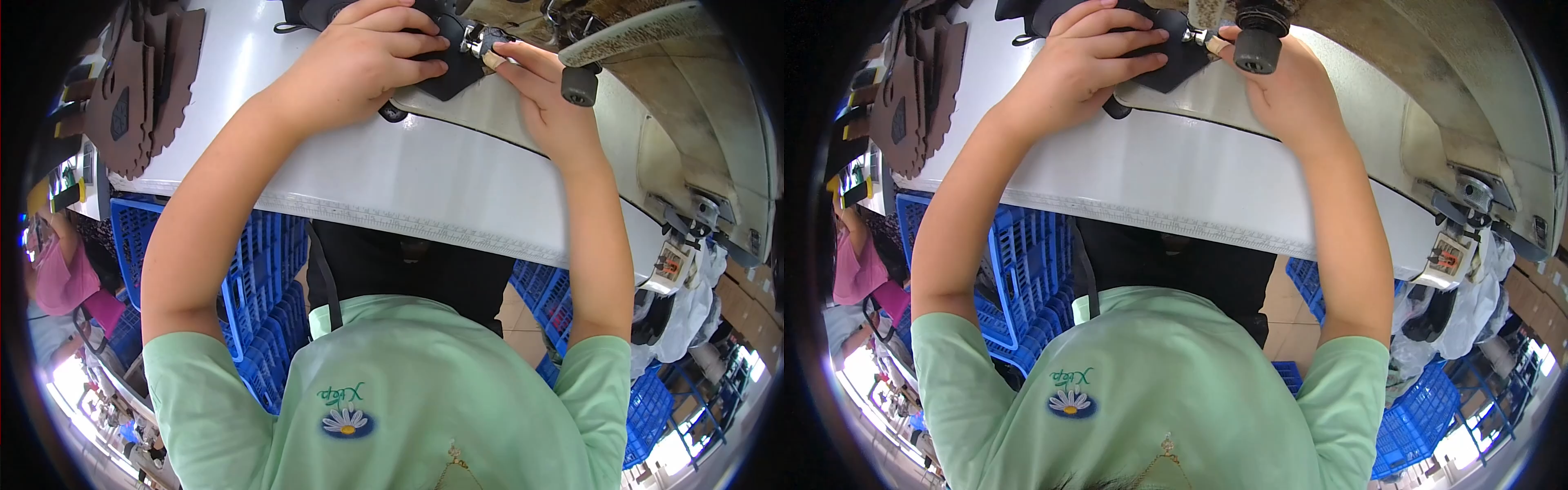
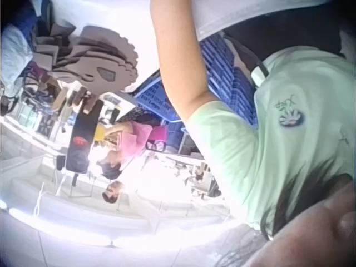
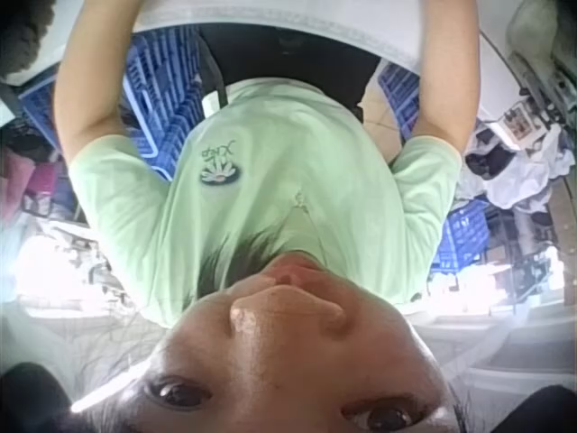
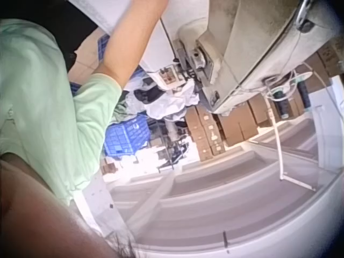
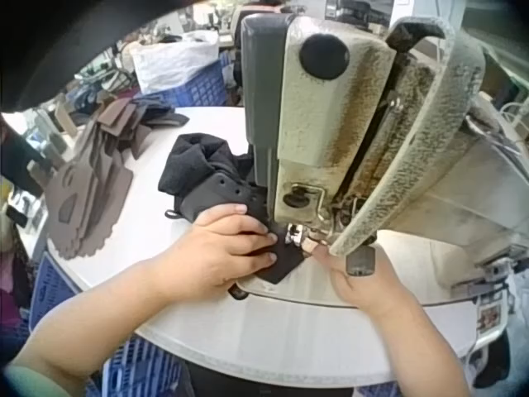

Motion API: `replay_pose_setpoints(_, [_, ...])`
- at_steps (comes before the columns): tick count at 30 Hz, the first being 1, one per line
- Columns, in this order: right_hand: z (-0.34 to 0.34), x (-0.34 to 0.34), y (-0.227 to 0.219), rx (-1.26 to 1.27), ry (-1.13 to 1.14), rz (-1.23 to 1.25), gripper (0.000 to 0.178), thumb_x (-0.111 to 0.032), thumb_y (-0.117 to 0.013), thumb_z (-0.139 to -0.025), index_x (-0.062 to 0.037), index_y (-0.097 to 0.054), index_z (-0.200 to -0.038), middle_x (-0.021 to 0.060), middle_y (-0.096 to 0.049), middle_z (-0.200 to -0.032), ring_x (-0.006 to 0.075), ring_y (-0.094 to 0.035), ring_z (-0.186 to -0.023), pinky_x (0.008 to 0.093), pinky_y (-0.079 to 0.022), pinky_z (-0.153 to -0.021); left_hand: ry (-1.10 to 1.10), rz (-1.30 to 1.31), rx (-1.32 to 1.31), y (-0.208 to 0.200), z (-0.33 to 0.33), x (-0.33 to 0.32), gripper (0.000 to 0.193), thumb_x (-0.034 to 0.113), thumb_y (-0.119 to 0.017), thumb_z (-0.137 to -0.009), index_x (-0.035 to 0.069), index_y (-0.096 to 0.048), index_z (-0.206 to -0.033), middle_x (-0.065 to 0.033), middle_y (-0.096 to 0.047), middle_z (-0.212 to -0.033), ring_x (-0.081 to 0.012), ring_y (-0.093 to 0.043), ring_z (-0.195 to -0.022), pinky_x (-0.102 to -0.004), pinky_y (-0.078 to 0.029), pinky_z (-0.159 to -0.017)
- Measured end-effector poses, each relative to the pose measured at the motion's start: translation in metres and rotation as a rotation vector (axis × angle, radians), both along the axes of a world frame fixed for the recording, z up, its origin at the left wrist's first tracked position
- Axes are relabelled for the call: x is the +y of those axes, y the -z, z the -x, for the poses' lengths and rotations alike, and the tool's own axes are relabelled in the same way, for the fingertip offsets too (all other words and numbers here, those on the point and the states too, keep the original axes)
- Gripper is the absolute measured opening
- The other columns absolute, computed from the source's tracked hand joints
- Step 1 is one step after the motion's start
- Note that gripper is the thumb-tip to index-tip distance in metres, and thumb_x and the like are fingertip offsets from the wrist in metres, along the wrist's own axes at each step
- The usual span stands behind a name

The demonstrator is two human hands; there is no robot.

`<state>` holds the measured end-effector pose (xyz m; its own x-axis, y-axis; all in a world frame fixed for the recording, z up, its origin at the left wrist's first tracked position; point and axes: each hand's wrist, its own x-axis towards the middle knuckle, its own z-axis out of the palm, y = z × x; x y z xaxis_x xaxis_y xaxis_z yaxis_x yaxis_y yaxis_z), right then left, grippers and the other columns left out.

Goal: Operator uses an industrial sewing machine to stitch together components of a black shoe upper.

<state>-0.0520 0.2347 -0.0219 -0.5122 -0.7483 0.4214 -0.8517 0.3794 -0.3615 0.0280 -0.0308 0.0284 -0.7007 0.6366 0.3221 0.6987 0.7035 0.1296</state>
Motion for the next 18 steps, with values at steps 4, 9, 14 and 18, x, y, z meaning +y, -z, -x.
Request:
replay_pose_setpoints(4, [0.000,0.001,0.002,-0.011,0.016,-0.009,0.037,0.014,-0.055,-0.080,-0.0022,-0.072,-0.108,0.0084,-0.065,-0.123,0.0253,-0.063,-0.113,0.0343,-0.052,-0.095,-0.005,0.002,-0.018,0.000,0.001,-0.002,0.028,0.013,-0.065,-0.079,0.012,-0.074,-0.105,-0.0031,-0.069,-0.116,-0.0214,-0.057,-0.116,-0.0422,-0.034,-0.109])
replay_pose_setpoints(9, [-0.003,0.002,0.005,-0.040,-0.003,0.029,0.040,0.015,-0.054,-0.078,-0.0026,-0.072,-0.110,0.0080,-0.064,-0.125,0.0264,-0.061,-0.116,0.0349,-0.051,-0.097,0.006,0.004,-0.012,0.003,0.005,-0.007,0.029,0.010,-0.066,-0.077,0.013,-0.074,-0.105,-0.0033,-0.069,-0.118,-0.0210,-0.057,-0.117,-0.0422,-0.033,-0.110])
replay_pose_setpoints(14, [-0.003,0.000,0.003,-0.003,0.022,-0.011,0.041,0.015,-0.053,-0.079,-0.0031,-0.071,-0.111,0.0077,-0.064,-0.125,0.0259,-0.060,-0.116,0.0353,-0.051,-0.097,0.031,-0.019,-0.018,0.002,0.011,-0.009,0.029,0.009,-0.066,-0.077,0.012,-0.075,-0.105,-0.0035,-0.069,-0.119,-0.0213,-0.057,-0.117,-0.0429,-0.033,-0.110])
replay_pose_setpoints(18, [-0.004,-0.002,0.003,-0.033,0.037,0.000,0.040,0.014,-0.054,-0.080,-0.0037,-0.072,-0.110,0.0070,-0.064,-0.124,0.0257,-0.061,-0.115,0.0350,-0.051,-0.096,0.039,-0.019,-0.017,0.000,0.014,-0.012,0.029,0.007,-0.065,-0.076,0.011,-0.075,-0.103,-0.0034,-0.069,-0.118,-0.0222,-0.057,-0.117,-0.0441,-0.034,-0.110])
